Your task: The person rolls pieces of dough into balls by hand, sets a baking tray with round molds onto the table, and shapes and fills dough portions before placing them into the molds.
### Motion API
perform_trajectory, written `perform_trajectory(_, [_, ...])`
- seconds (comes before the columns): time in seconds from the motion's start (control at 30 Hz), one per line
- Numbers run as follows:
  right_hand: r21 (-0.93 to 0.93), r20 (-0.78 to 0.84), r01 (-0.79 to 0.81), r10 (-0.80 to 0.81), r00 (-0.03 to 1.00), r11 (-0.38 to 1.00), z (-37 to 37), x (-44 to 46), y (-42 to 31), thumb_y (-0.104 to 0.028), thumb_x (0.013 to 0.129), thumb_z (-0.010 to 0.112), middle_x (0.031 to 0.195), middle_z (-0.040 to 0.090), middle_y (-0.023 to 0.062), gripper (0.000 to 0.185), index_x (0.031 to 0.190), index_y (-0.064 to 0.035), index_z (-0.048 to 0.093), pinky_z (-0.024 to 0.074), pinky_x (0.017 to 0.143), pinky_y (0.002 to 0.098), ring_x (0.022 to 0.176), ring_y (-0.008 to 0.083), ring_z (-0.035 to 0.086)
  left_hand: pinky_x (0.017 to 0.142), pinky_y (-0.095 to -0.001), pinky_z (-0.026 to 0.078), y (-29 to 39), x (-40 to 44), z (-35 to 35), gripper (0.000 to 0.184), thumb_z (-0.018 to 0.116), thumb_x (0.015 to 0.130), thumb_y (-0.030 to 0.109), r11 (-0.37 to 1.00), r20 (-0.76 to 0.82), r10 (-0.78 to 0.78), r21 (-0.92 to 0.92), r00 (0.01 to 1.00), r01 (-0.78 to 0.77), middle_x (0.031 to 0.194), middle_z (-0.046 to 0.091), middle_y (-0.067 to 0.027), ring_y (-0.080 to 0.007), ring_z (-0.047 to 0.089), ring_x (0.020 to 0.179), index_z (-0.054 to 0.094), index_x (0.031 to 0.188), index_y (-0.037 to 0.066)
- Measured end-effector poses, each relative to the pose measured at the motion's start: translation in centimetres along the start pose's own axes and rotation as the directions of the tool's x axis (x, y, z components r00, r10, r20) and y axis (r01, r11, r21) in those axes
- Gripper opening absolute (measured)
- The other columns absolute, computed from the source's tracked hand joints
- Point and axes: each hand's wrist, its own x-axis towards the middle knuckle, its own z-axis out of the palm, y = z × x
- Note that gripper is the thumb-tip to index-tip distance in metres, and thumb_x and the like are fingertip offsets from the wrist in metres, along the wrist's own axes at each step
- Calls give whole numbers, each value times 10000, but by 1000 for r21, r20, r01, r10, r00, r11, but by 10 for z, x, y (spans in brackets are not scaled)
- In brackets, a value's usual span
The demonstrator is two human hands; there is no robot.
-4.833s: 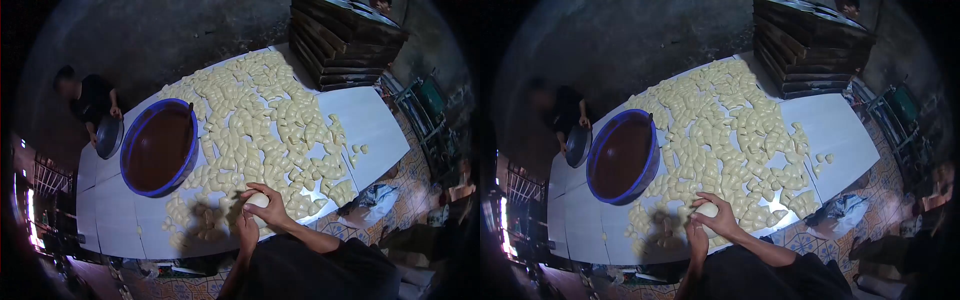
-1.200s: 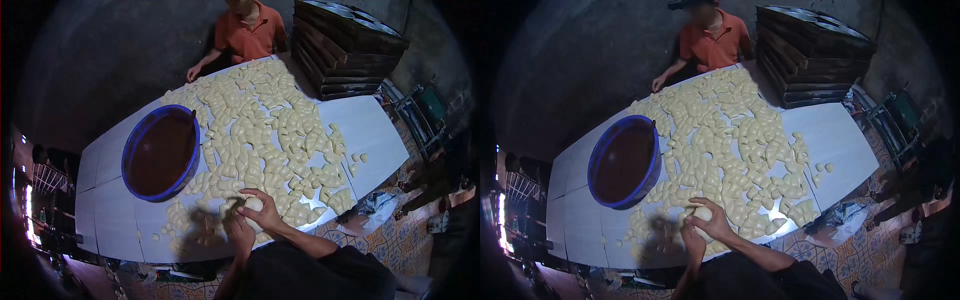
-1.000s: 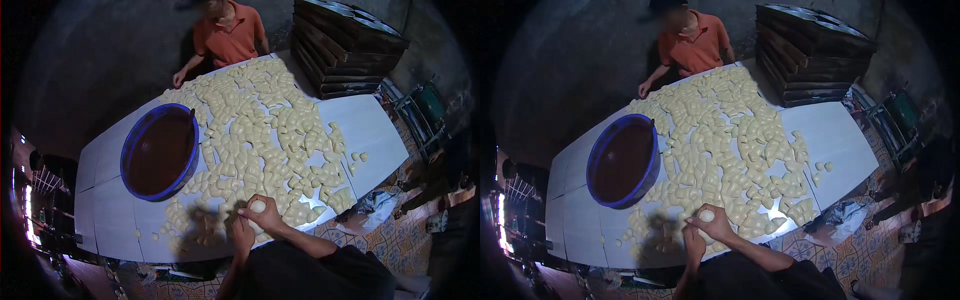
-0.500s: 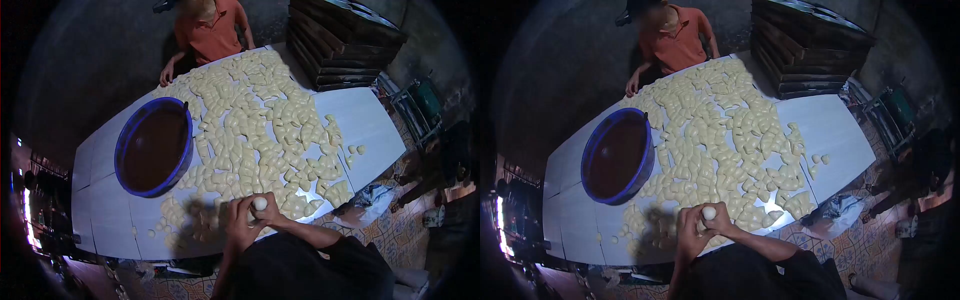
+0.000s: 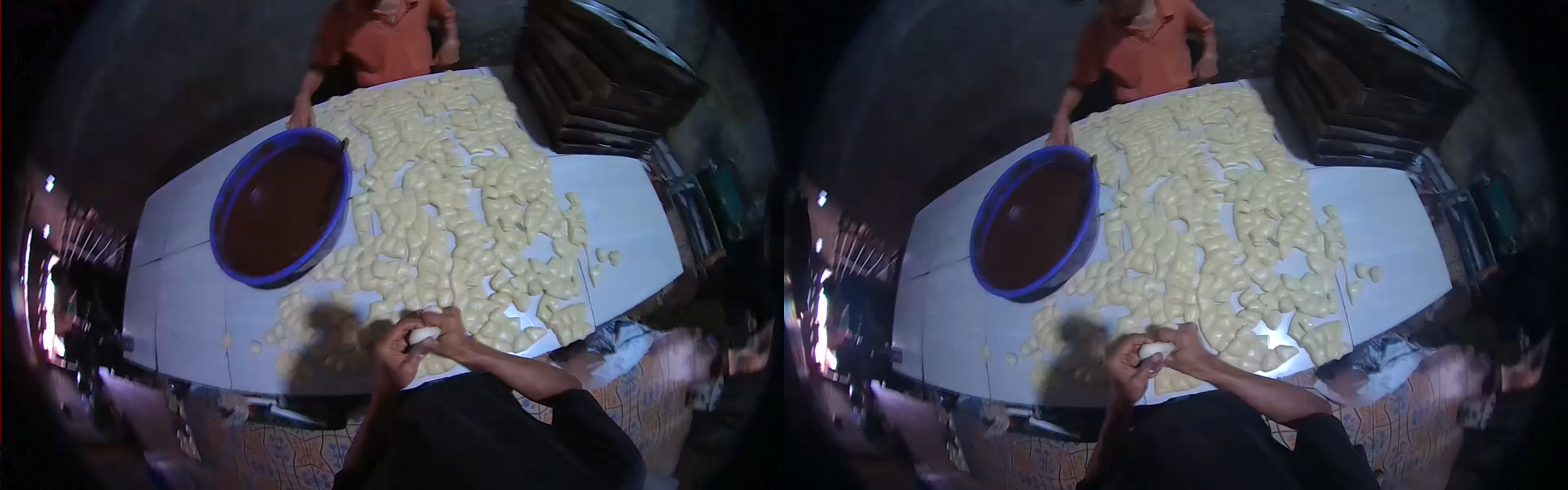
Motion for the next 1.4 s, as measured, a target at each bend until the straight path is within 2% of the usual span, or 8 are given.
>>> perform_trajectory(0.13, [34,-324,-351,343,882,936,2,-1,11,-27,753,637,585,453,12,241,615,-35,440,383,537,262,591,79,434,485,-243,426,41,-25,-28,364,579,858,352,939,-513,339,129,789,-320,778,504,-45,-123,488,568,477,923,9])
perform_trajectory(0.3, [-1,-374,-426,395,839,904,-11,3,1,-65,802,608,906,571,104,153,923,-2,539,406,871,307,924,152,523,641,-242,462,35,-32,-193,310,618,805,36,777,-708,625,604,330,-176,903,435,-63,-130,479,797,424,1046,45])
perform_trajectory(0.43, [66,-247,-371,376,893,926,-10,17,-18,-96,802,601,1329,458,177,569,1331,-2,412,248,1067,355,1254,237,399,546,-298,460,8,4,-265,450,614,855,103,940,-932,93,-35,351,-341,864,496,-83,-170,506,700,399,1246,41])
perform_trajectory(0.63, [71,-244,-405,409,879,912,-15,13,-16,-112,808,602,1268,515,143,525,1294,15,449,292,1033,331,1186,211,457,702,-350,472,26,35,-254,393,534,886,82,948,-953,285,297,-106,-118,915,526,-103,-188,518,792,363,1234,19])
perform_trajectory(0.83, [568,-198,-332,517,833,753,-20,22,-39,-243,883,532,1141,546,76,570,1378,-44,333,401,777,224,860,92,491,816,-265,442,-13,19,-53,374,502,891,63,980,-162,-24,192,986,55,1220,507,-92,-141,531,1004,441,1252,-10])
perform_trajectory(0.97, [205,-143,-261,292,946,943,-30,41,-57,-357,935,438,1478,109,126,671,1455,-89,110,196,1072,363,1325,229,190,825,-262,430,-52,6,-3,307,504,939,148,909,-205,-213,-400,955,117,1126,555,-71,-126,521,999,487,1201,-11])
perform_trajectory(1.17, [-556,7,-333,406,914,761,-63,33,-55,-411,908,460,1451,243,192,596,1403,-113,315,285,1048,417,1309,348,320,622,-232,364,-12,21,4,265,481,952,200,976,-634,129,215,763,14,699,507,23,-51,421,681,562,798,-1])
perform_trajectory(1.4, [151,-10,-278,283,959,949,-2,16,-60,-304,812,659,1228,516,147,530,1222,-15,488,355,986,348,1179,243,461,904,-363,359,-9,13,11,446,256,995,321,894,-437,37,417,898,166,1064,539,-151,-233,495,987,538,1119,-2])
